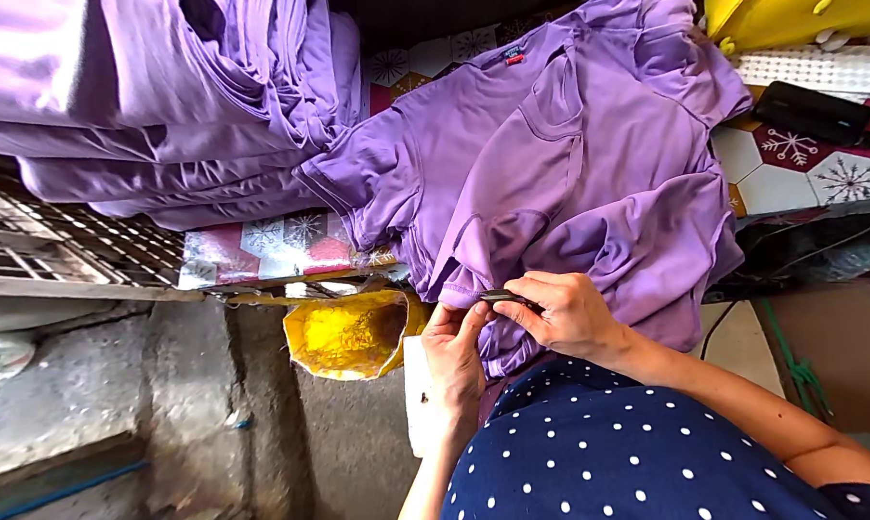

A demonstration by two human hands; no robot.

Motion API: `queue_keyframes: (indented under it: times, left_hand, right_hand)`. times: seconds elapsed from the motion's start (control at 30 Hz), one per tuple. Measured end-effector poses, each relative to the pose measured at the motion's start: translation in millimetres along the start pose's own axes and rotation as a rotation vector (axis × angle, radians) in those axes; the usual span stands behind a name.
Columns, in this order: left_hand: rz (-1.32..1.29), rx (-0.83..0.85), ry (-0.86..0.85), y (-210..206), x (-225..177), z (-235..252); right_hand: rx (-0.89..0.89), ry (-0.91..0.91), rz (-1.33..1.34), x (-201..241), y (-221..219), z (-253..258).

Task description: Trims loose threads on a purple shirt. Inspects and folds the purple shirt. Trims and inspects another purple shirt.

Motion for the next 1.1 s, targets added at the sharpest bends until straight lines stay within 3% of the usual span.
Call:
queue_keyframes:
  times: [0.17, 0.53, 0.8, 0.97, 1.1]
  left_hand:
    - [-0.098, -0.038, 0.119, -5.8, -6.5, -1.5]
    - [-0.02, 0.003, 0.005, -4.8, -1.4, -2.4]
    - [-0.034, -0.018, 0.033, -6.4, -2.7, -2.8]
    - [0.009, -0.035, 0.01, -4.9, -2.4, -1.9]
    - [-0.01, -0.053, 0.032, -9.7, -7.9, -6.9]
  right_hand:
    - [0.0, -0.058, 0.147, -6.4, -0.6, -5.5]
    - [0.007, -0.009, 0.033, 0.7, 5.3, 2.8]
    - [-0.143, -0.167, 0.494, -0.4, -4.3, 7.4]
    - [-0.194, 0.082, 0.284, 0.9, -15.3, 7.5]
    - [-0.226, 0.24, 0.302, 3.2, -12.4, -1.0]
Point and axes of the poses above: each hand's wrist, its own z-axis towards the middle knuckle, its own y-axis out of the back of the hand, x = y × z, the point moved 1 cm from there along z, towards the middle knuckle, and after that the axes turned 4 degrees about y, right-handed, at the moved point
